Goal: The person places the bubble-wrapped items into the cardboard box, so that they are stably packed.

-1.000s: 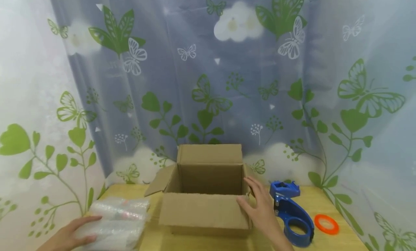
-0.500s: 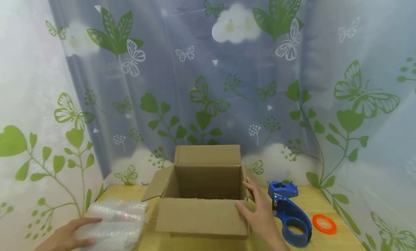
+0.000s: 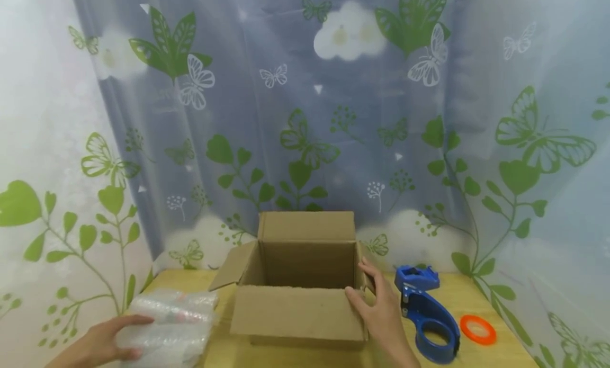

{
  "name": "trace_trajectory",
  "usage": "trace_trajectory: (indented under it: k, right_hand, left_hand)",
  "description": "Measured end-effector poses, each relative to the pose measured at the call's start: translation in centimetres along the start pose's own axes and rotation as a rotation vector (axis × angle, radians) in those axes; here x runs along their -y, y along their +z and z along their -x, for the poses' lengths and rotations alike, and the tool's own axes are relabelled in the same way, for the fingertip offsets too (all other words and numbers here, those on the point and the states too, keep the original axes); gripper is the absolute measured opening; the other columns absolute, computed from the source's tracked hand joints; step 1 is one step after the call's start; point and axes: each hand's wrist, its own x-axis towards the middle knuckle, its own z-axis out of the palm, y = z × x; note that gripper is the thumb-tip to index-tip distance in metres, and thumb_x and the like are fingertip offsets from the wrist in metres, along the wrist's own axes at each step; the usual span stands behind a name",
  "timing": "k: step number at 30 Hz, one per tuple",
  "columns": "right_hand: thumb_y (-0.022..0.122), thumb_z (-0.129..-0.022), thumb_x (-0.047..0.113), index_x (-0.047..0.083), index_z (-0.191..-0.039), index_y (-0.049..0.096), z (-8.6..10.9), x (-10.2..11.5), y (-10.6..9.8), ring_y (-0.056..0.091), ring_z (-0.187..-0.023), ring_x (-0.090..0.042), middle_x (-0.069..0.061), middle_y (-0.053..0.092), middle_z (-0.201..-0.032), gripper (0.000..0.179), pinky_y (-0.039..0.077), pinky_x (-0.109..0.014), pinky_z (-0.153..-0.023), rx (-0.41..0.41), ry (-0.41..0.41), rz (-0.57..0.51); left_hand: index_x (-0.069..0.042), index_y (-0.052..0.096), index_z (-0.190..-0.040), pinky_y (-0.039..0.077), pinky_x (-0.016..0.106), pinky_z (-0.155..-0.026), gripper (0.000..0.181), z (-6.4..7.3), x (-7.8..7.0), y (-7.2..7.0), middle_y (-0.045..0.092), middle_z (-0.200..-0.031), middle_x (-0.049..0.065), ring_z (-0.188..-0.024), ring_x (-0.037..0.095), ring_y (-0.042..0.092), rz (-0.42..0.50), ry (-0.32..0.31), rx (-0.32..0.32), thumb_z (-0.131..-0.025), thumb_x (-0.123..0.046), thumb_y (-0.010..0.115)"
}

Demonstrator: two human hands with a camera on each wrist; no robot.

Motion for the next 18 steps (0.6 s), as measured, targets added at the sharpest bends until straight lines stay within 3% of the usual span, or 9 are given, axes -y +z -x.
trace_trajectory:
  k: [11,15,18]
  right_hand:
    - [0.071,-0.101,0.022,0.008,-0.145,0.049,-0.2,-0.5,0.9,0.03,-0.151,-0.044,-0.009,0.039,-0.164,0.051,0.033,-0.075,-0.112,-0.042,-0.008,-0.045]
    - [0.072,-0.101,0.022,0.009,-0.145,0.049,-0.2,-0.8,1.0,0.031,-0.152,-0.04,-0.005,0.038,-0.165,0.052,0.033,-0.071,-0.115,-0.054,-0.001,-0.06]
    - [0.073,-0.1,0.021,0.008,-0.145,0.049,0.0,-1.0,1.2,0.03,-0.154,-0.037,-0.003,0.039,-0.165,0.053,0.031,-0.068,-0.117,-0.071,-0.005,-0.062]
  left_hand:
    - [-0.01,0.065,-0.135,0.053,0.059,-0.087,0.063,0.0,0.3,0.0,0.064,-0.134,0.022,-0.116,0.045,0.062,0.008,0.076,0.026,-0.087,-0.046,0.083]
    - [-0.01,0.068,-0.131,0.054,0.05,-0.083,0.059,-0.1,0.4,0.3,0.067,-0.129,0.018,-0.112,0.035,0.064,-0.027,0.145,-0.024,-0.085,-0.043,0.085]
    - [-0.011,0.069,-0.128,0.054,0.046,-0.083,0.058,-0.2,0.4,0.6,0.068,-0.126,0.014,-0.109,0.025,0.064,-0.016,0.151,-0.04,-0.083,-0.043,0.087]
